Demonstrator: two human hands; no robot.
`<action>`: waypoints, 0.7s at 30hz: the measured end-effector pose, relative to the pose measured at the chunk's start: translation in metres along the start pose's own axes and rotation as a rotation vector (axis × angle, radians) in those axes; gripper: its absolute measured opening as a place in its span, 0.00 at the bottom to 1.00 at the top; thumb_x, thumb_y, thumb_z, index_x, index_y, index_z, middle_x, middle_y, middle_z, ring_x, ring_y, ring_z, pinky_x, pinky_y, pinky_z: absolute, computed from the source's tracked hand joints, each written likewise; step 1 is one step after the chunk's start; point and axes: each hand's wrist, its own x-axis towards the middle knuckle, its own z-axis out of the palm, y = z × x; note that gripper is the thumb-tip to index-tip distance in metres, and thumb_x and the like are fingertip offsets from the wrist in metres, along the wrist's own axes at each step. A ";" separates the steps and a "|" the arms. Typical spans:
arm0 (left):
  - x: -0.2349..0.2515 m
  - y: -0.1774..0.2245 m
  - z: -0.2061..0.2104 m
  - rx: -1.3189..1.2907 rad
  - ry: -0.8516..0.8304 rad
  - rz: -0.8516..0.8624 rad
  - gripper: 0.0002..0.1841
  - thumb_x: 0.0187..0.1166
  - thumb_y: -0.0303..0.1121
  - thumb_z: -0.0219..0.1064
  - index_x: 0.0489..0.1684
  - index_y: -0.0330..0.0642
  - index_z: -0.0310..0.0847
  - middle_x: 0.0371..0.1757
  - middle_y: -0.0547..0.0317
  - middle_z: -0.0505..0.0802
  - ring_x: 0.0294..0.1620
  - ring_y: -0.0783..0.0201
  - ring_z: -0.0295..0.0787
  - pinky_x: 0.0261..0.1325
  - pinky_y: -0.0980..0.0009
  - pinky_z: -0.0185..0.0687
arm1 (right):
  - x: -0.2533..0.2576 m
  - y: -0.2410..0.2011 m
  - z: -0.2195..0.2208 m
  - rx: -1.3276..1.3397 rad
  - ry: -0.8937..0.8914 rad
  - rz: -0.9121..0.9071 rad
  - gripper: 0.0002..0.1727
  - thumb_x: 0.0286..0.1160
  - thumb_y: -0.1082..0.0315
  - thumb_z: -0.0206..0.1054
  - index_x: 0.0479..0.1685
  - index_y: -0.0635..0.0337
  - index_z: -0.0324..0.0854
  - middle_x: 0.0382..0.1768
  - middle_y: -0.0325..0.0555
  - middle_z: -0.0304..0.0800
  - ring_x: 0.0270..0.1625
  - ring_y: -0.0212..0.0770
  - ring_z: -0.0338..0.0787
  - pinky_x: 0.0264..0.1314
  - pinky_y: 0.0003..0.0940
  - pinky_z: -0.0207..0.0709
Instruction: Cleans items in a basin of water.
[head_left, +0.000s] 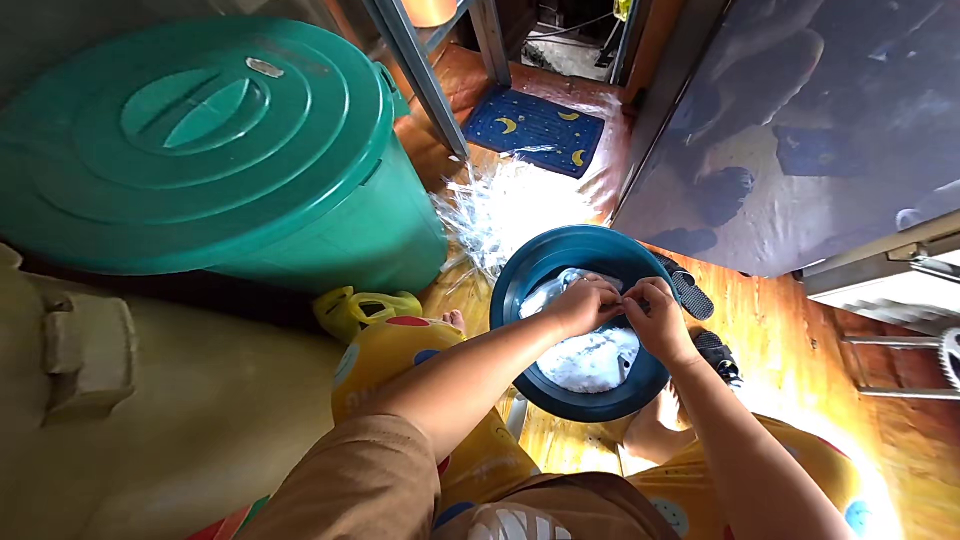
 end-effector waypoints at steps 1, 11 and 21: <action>0.000 0.000 0.000 0.006 -0.022 -0.017 0.15 0.87 0.40 0.64 0.51 0.41 0.95 0.61 0.54 0.94 0.74 0.51 0.81 0.79 0.46 0.69 | 0.000 -0.001 0.000 -0.003 0.013 -0.003 0.06 0.76 0.72 0.67 0.37 0.67 0.87 0.52 0.56 0.84 0.50 0.41 0.86 0.50 0.32 0.82; 0.002 -0.003 0.001 0.039 -0.269 -0.189 0.17 0.87 0.46 0.62 0.62 0.53 0.92 0.70 0.61 0.91 0.83 0.54 0.74 0.87 0.40 0.56 | 0.001 -0.009 -0.017 0.034 0.094 -0.018 0.06 0.77 0.72 0.65 0.37 0.65 0.85 0.52 0.52 0.83 0.49 0.35 0.85 0.48 0.27 0.82; 0.003 0.008 -0.005 -0.089 -0.019 0.039 0.17 0.89 0.39 0.61 0.51 0.36 0.93 0.58 0.48 0.95 0.71 0.52 0.85 0.80 0.53 0.70 | -0.001 -0.012 -0.009 0.020 0.084 -0.044 0.06 0.76 0.73 0.65 0.36 0.68 0.85 0.51 0.55 0.83 0.50 0.38 0.86 0.48 0.30 0.83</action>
